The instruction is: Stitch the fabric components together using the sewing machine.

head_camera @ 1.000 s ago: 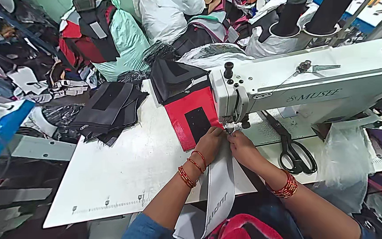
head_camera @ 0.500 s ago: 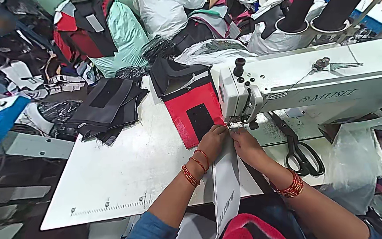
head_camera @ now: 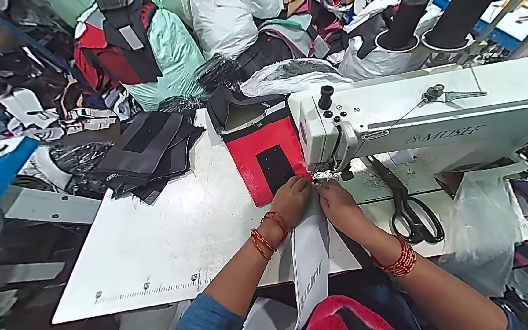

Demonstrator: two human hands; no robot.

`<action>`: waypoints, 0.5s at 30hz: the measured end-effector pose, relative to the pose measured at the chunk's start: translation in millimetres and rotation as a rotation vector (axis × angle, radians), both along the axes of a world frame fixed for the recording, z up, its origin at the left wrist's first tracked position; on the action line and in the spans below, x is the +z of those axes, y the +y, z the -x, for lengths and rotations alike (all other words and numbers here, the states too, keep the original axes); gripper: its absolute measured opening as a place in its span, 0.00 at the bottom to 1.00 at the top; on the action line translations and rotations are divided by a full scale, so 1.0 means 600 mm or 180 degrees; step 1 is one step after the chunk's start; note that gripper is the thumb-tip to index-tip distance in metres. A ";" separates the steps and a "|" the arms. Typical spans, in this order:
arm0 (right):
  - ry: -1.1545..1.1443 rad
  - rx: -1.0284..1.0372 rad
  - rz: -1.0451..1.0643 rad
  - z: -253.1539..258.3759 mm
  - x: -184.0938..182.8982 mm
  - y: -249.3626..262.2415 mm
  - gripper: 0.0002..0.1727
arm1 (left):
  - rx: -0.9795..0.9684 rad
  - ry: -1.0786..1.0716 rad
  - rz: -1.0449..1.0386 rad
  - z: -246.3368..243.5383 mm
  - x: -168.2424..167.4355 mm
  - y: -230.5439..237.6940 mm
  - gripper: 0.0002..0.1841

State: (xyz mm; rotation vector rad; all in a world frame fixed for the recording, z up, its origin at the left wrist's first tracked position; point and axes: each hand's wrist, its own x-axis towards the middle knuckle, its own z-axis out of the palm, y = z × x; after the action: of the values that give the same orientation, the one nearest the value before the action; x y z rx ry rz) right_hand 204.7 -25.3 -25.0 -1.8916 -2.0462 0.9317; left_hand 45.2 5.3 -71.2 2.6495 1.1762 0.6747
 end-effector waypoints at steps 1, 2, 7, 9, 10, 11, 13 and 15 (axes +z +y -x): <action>0.0020 0.0003 -0.0008 0.000 -0.001 -0.001 0.23 | -0.0047 0.0094 0.0006 0.001 0.002 -0.001 0.14; 0.0015 0.0015 0.0017 0.000 -0.001 -0.001 0.22 | -0.0112 0.0206 0.0034 0.002 0.005 -0.001 0.16; 0.0054 0.0069 -0.0177 -0.005 -0.006 -0.005 0.19 | -0.0277 0.0472 -0.0028 -0.002 0.016 0.008 0.17; 0.0196 0.0053 -0.0311 -0.011 -0.011 -0.007 0.18 | -0.0297 0.0641 0.0272 0.000 0.025 0.007 0.19; 0.0252 0.0051 -0.0341 -0.012 -0.013 -0.007 0.18 | -0.0299 0.0680 0.0379 0.001 0.029 0.006 0.19; 0.0299 0.0052 -0.0360 -0.013 -0.015 -0.006 0.18 | -0.0303 0.0699 0.0426 0.001 0.031 0.005 0.20; 0.0366 0.0078 -0.0305 -0.017 -0.016 -0.004 0.18 | -0.0294 0.0720 0.0478 0.000 0.033 0.002 0.20; 0.0472 0.0124 -0.0269 -0.030 -0.005 -0.007 0.18 | -0.0289 0.0781 0.0548 -0.002 0.034 0.001 0.21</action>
State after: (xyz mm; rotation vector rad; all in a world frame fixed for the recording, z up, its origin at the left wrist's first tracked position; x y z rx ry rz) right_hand 222.9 -29.4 -27.7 -1.6929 -2.0089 0.9486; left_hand 46.1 5.9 -50.9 2.6733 1.1057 0.2259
